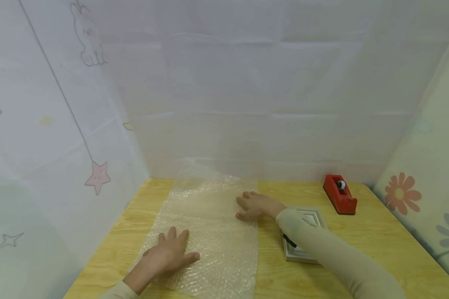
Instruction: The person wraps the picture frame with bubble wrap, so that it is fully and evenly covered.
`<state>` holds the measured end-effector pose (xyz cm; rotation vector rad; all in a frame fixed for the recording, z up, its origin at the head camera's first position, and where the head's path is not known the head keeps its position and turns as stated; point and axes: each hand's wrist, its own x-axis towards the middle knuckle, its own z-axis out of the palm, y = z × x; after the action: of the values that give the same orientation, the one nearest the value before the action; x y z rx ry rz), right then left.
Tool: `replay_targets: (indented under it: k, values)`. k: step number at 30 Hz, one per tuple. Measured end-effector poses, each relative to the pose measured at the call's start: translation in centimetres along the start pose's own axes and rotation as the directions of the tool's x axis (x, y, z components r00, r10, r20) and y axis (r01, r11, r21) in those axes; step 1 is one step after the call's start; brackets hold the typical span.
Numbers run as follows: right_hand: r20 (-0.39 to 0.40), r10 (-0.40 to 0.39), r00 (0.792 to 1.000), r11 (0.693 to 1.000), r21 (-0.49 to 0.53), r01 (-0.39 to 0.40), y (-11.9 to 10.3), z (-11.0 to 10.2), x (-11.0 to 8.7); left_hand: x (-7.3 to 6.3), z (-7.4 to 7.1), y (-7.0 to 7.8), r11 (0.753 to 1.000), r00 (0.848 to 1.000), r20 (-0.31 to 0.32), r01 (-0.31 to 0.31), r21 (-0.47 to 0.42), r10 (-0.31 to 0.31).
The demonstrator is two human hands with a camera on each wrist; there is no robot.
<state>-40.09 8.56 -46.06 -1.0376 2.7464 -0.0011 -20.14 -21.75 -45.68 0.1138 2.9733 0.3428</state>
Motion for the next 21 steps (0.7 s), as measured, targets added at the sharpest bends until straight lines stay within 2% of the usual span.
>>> replay_targets:
  k: [4, 9, 12, 21]
  values:
    - [-0.005, -0.023, 1.0, 0.999, 0.036, 0.023, 0.1, 0.4, -0.5, 0.1, 0.1, -0.5, 0.999, 1.0, -0.005, -0.021, -0.028, 0.021]
    - [-0.007, 0.005, 1.0, 0.997, 0.075, -0.004, 0.1, 0.5, -1.5, 1.0, 0.1, -1.4, 0.995, 0.996, -0.022, -0.082, -0.05, 0.081]
    - [0.0, 0.038, 0.999, 0.996, 0.087, -0.038, 0.5, 0.6, -2.5, 1.7, 0.0, -1.4, 0.994, 0.995, -0.02, -0.099, -0.053, 0.098]
    - [-0.014, 0.052, 0.999, 0.994, 0.1, -0.05, 1.6, 0.8, -4.9, 3.1, 0.1, -1.6, 0.986, 0.988, 0.04, -0.145, -0.084, 0.148]
